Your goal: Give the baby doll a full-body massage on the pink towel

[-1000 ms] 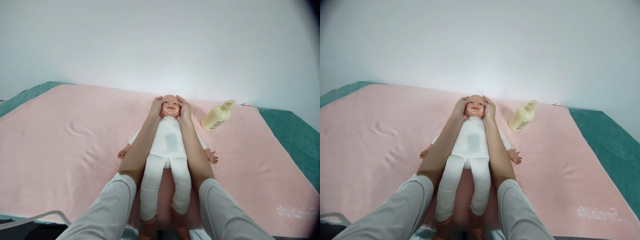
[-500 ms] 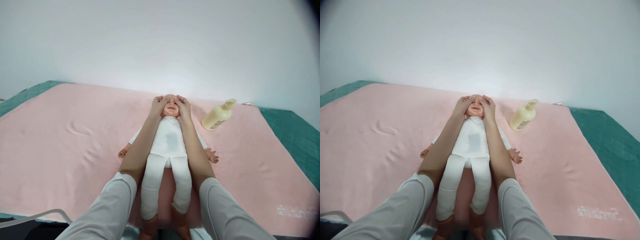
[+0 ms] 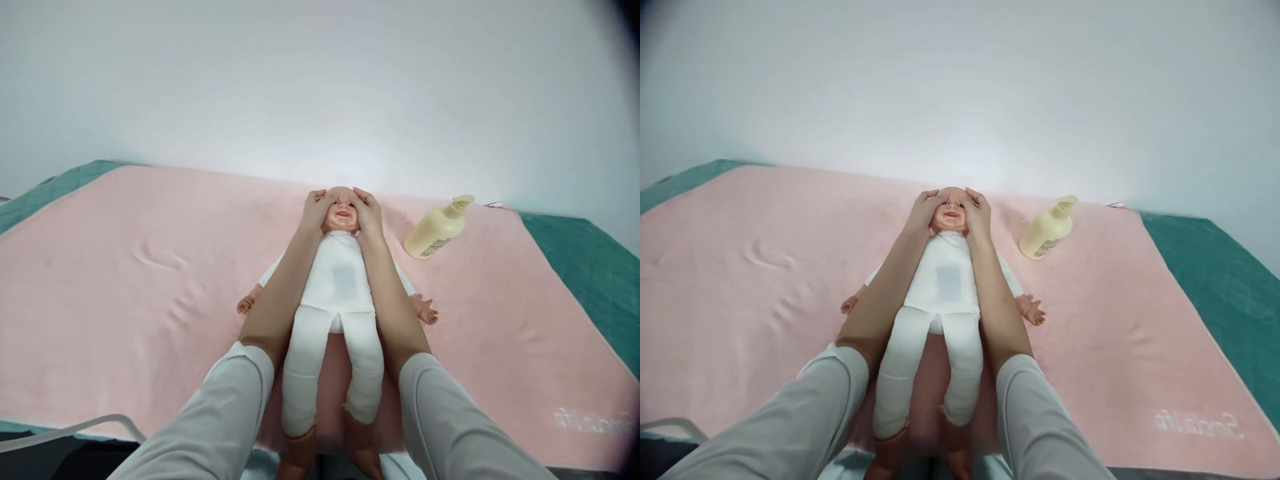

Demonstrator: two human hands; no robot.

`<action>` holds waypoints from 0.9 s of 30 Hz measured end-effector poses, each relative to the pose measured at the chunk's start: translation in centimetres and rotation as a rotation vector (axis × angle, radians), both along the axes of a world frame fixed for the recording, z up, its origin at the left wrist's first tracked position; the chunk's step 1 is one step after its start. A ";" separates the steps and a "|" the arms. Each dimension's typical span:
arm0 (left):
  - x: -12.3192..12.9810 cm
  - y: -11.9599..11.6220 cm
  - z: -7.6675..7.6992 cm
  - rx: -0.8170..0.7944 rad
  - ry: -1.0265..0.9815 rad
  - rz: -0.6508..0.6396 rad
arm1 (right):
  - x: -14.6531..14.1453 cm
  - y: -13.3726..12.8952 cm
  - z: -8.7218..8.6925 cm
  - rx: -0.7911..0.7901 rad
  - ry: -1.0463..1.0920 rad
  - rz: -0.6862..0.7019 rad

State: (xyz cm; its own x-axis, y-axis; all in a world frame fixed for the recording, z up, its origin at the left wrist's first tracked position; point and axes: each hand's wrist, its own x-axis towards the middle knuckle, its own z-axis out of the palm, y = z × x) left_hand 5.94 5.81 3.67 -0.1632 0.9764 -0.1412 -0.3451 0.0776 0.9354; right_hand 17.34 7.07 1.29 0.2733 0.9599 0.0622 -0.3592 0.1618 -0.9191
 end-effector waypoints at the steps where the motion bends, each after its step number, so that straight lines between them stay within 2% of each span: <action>1: 0.0 0.0 0.1 -0.001 -0.007 0.000 | 0.0 0.0 0.0 0.000 0.008 -0.002; 16: 0.0 0.4 0.4 -0.079 -0.089 0.000 | 0.6 0.7 0.0 -0.079 0.137 0.055; 27: -0.2 0.2 0.7 -0.048 -0.091 0.002 | 0.6 0.4 0.1 -0.086 0.172 0.083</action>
State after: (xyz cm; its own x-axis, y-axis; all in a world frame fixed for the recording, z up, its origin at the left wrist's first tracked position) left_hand 5.77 5.99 4.32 -0.1493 0.9679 -0.2022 -0.4291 0.1208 0.8952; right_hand 17.96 7.51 1.43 0.1921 0.9794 -0.0621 -0.5208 0.0481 -0.8523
